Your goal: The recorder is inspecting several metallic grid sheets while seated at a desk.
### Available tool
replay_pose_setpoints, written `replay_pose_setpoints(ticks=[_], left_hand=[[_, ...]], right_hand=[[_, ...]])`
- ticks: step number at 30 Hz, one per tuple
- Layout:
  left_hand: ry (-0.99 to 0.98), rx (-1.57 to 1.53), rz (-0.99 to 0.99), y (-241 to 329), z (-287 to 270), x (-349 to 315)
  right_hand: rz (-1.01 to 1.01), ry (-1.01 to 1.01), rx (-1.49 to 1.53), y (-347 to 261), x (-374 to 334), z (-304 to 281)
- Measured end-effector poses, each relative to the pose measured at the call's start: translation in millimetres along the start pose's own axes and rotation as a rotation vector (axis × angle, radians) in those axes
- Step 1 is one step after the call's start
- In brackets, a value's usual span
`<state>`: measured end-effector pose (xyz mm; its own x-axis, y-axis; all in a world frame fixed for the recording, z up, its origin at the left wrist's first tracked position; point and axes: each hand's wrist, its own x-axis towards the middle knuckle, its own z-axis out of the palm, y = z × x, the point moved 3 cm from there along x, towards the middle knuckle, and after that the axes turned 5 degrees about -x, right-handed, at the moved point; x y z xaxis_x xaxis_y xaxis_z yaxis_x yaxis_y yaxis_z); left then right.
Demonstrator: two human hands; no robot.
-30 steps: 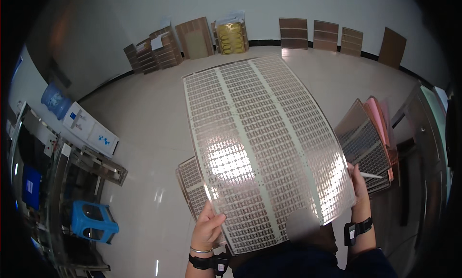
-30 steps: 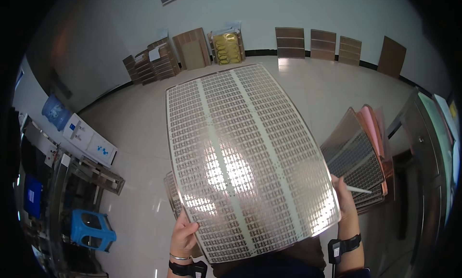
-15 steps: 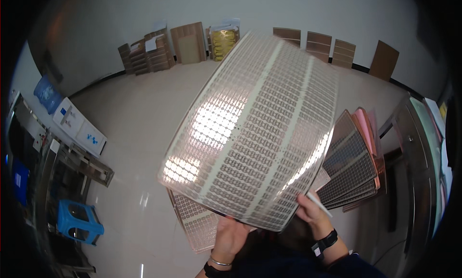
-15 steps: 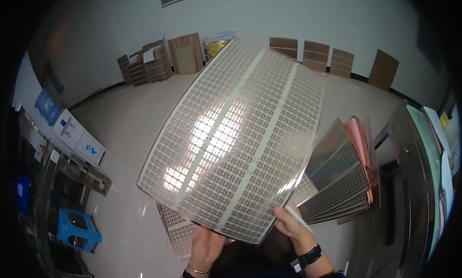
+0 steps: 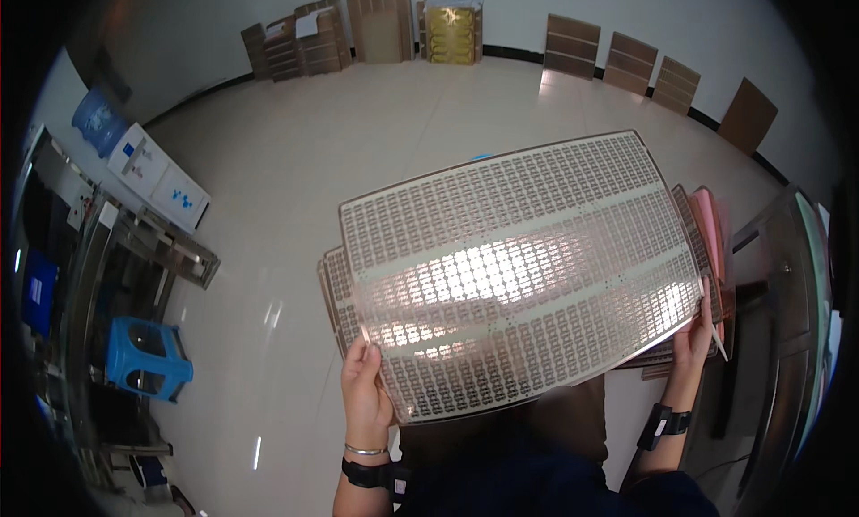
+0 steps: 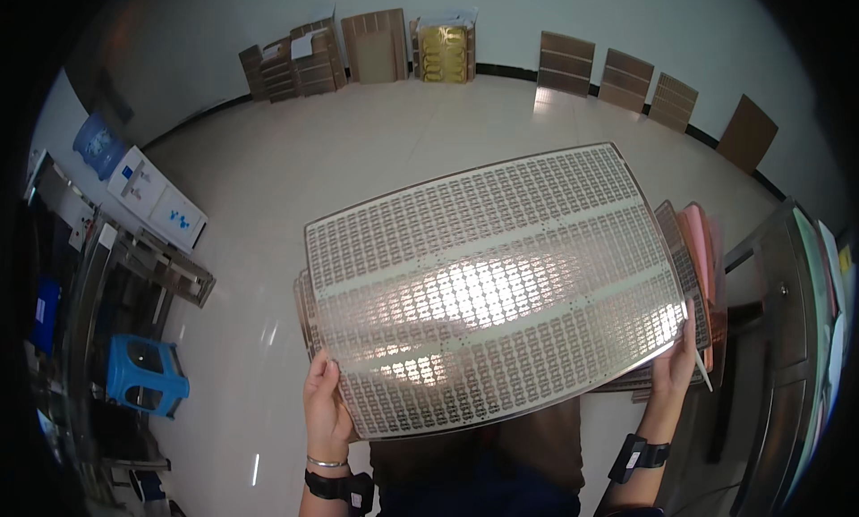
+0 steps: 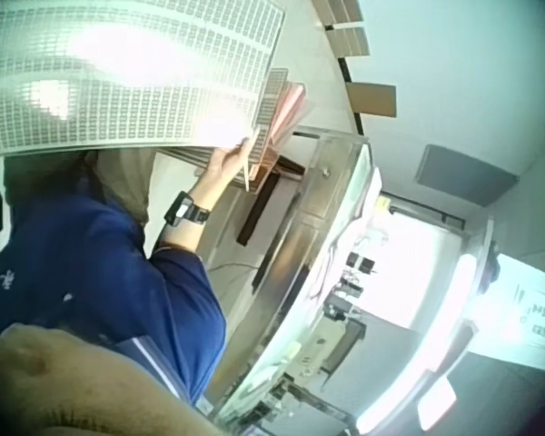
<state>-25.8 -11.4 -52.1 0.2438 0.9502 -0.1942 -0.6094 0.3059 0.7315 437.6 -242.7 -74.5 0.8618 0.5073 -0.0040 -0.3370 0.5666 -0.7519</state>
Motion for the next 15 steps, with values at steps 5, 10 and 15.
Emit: replay_pose_setpoints(ticks=[5,10,15], left_hand=[[0.125,0.131,0.041,2,-3,8],[0.093,0.092,0.068,12,-8,11],[0.134,0.143,0.126,15,-14,13]], right_hand=[[0.009,0.041,-0.095,4,-7,-17],[0.005,0.051,-0.129,7,-10,-6],[-0.020,0.013,-0.238,4,-15,7]])
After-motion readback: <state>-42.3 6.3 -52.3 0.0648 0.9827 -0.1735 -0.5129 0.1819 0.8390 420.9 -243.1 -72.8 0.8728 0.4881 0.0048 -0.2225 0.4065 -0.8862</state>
